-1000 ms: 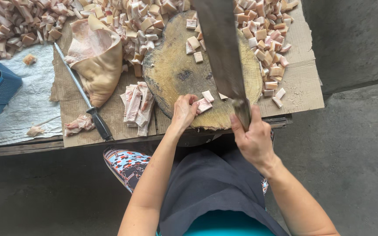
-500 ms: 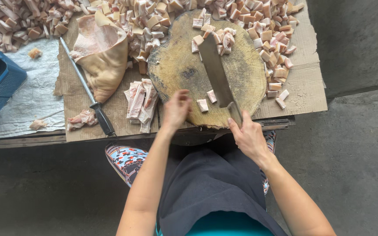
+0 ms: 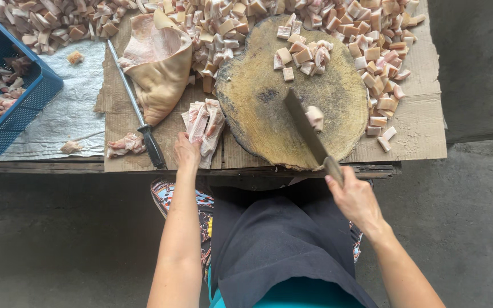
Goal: The person uses a cleaver to cut a large slab of pork belly into strips and then into small cubes on a wooden cutting board. The person repeatedly slices the meat and moves the cut pieces aside to continue processing the slab.
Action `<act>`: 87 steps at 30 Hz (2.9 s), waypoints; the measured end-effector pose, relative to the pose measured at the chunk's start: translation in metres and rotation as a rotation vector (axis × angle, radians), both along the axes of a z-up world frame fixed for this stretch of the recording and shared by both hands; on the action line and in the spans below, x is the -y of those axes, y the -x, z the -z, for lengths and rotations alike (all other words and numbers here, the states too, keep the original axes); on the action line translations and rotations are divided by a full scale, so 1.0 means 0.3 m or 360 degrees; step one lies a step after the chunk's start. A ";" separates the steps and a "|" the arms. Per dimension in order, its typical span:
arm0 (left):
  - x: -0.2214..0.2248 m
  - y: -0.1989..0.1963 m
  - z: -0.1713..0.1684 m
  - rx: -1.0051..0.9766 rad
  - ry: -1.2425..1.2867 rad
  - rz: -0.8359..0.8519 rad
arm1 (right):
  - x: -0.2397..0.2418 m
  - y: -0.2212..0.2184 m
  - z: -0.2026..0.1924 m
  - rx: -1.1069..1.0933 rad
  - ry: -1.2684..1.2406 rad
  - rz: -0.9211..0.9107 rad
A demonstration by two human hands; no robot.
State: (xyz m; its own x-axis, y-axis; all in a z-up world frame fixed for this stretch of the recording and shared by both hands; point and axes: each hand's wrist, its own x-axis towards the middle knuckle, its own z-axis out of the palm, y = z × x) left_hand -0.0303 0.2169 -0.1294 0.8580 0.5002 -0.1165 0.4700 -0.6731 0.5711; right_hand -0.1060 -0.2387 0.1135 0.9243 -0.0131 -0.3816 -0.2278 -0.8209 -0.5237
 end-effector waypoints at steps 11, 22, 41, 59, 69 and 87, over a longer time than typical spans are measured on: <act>0.128 -0.062 -0.718 0.0002 0.0413 0.0337 | 0.056 -0.077 -0.010 -0.0206 -0.0273 0.0591; 0.721 -0.141 -0.723 -0.0381 0.1301 0.0701 | 0.057 -0.047 0.022 -0.0011 -0.0177 0.0408; 0.698 -0.099 -0.533 0.0039 0.0632 0.0823 | -0.039 -0.108 0.015 0.0456 -0.0029 -0.0190; 0.735 -0.086 -0.505 0.0007 0.0640 0.0846 | -0.047 -0.083 0.024 0.0286 -0.0113 -0.0092; 0.793 -0.103 -0.517 -0.0111 0.0783 0.0728 | -0.043 -0.068 -0.137 0.0485 -0.0602 0.0235; 0.347 -0.120 -0.426 0.0367 0.1269 0.0153 | -0.027 -0.025 -0.188 0.0209 -0.0358 0.0081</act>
